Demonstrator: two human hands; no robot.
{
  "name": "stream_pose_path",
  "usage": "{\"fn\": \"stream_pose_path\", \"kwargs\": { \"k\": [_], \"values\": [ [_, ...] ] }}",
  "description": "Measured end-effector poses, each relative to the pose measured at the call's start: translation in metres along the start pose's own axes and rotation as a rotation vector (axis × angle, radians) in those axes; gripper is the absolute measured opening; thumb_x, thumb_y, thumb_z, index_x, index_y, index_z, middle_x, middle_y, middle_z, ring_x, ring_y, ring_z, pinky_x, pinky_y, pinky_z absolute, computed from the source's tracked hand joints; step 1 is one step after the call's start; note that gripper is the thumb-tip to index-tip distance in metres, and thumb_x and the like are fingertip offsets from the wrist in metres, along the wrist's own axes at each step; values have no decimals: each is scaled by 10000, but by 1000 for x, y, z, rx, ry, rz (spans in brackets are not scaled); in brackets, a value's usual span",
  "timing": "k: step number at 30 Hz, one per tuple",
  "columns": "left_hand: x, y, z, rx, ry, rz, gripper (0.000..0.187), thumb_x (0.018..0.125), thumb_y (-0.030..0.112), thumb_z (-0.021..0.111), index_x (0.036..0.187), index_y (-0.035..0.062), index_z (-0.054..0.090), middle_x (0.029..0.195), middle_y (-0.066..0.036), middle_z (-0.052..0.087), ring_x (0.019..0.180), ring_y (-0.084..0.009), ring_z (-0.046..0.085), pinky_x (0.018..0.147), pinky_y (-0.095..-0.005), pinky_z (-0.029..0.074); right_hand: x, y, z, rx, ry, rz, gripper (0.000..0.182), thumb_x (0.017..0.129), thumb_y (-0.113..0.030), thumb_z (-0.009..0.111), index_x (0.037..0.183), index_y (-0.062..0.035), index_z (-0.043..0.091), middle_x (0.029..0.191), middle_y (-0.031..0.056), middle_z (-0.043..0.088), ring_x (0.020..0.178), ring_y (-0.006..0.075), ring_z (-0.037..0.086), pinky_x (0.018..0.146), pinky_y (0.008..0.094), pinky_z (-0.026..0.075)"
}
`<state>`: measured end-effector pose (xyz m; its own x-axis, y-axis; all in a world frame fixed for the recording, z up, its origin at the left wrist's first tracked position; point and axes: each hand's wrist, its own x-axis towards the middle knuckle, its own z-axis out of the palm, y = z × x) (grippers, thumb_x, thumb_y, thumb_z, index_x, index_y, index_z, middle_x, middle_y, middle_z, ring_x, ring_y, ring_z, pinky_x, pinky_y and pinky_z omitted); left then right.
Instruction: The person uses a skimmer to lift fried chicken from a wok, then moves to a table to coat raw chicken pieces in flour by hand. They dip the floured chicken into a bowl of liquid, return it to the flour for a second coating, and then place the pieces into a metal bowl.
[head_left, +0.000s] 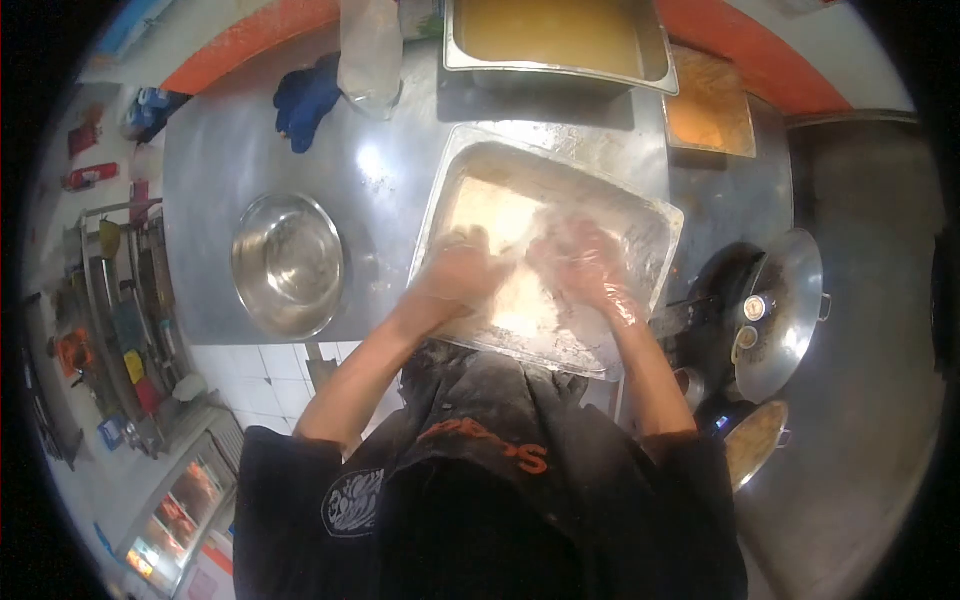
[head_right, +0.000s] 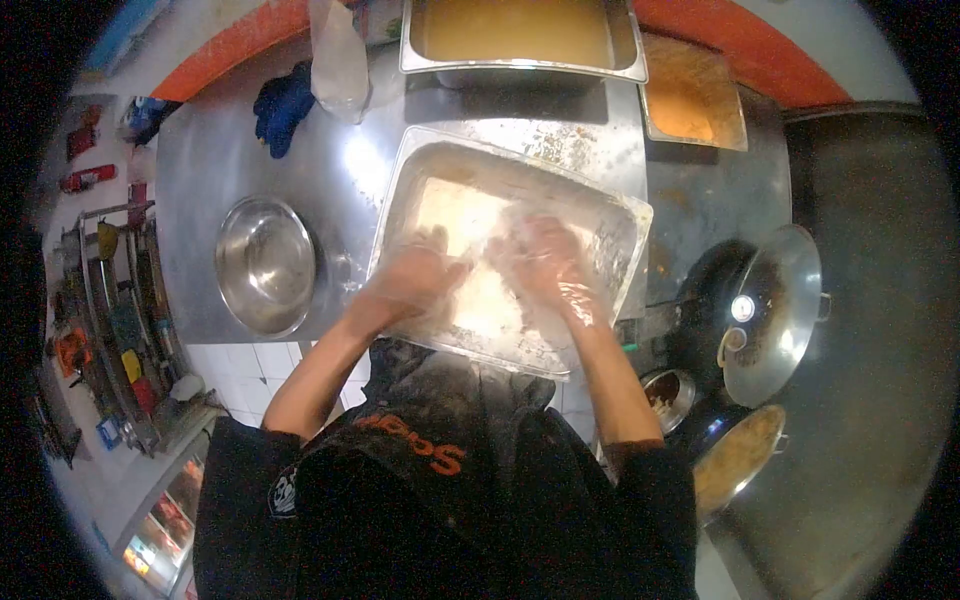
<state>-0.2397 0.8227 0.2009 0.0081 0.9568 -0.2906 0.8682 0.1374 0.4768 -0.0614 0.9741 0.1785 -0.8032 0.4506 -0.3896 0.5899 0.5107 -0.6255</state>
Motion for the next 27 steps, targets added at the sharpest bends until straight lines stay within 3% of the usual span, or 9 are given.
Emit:
{"fn": "stream_pose_path", "kwargs": {
  "k": [1,3,7,10,13,16,22,25,27],
  "values": [
    [-4,-7,14,64,-85,142,428,1044,347,509,1222,-14,655,949,-302,675,907,-428,670,868,-473,541,-3,-5,-9,-45,56,121,742,970,-614,546,1059,115,658,1091,310,683,1070,379,678,972,481,518],
    [-4,2,12,-31,-108,45,532,1032,429,504,1189,-59,643,939,-293,685,893,-430,681,848,-493,548,-25,-30,-31,-27,8,553,774,958,-652,536,1035,107,666,1099,306,682,1058,390,677,974,480,505],
    [-1,24,-1,-114,-3,-267,342,1008,312,510,1018,56,737,779,-233,674,777,-403,691,742,-494,543,-44,-29,14,-152,-56,612,727,945,-673,559,1042,37,682,866,171,709,778,313,669,755,456,539],
    [6,20,15,-253,53,-567,497,1028,461,459,1015,56,747,810,-253,690,873,-433,691,812,-512,540,-40,-4,50,227,-92,641,766,956,-697,509,1099,34,686,996,194,716,918,321,682,835,430,534],
    [15,17,-6,-424,-123,-575,661,1021,590,406,1014,22,744,917,-276,700,955,-440,682,881,-492,528,-37,4,69,578,-101,670,788,972,-706,468,1176,25,676,1140,210,708,1071,324,676,920,406,524],
    [28,12,-22,-566,-317,-702,628,1049,541,406,1133,-7,700,1071,-285,684,1059,-405,661,938,-439,508,-23,-11,71,840,-49,727,743,1004,-658,459,1334,-6,593,1329,200,629,1260,312,589,1033,396,477],
    [6,1,2,-1077,169,-248,771,1045,622,344,1436,-16,532,1553,-281,408,1456,-369,391,1142,-436,376,-40,-29,12,1830,101,621,800,1039,-590,436,1607,-58,247,1619,194,338,1516,357,280,1253,500,202],
    [2,-6,12,-836,215,-286,739,1051,574,391,1460,-34,494,1529,-288,433,1426,-388,422,1148,-415,376,-57,-52,-25,1678,299,897,794,1047,-563,437,1619,-74,184,1674,171,223,1545,363,197,1240,575,215],
    [5,-9,16,-572,196,-333,724,1054,539,432,1469,-53,471,1490,-297,476,1385,-407,468,1143,-400,386,-62,-48,-5,1337,365,802,747,1043,-568,437,1580,-62,318,1643,185,307,1540,361,218,1239,551,241]
  ]
}}
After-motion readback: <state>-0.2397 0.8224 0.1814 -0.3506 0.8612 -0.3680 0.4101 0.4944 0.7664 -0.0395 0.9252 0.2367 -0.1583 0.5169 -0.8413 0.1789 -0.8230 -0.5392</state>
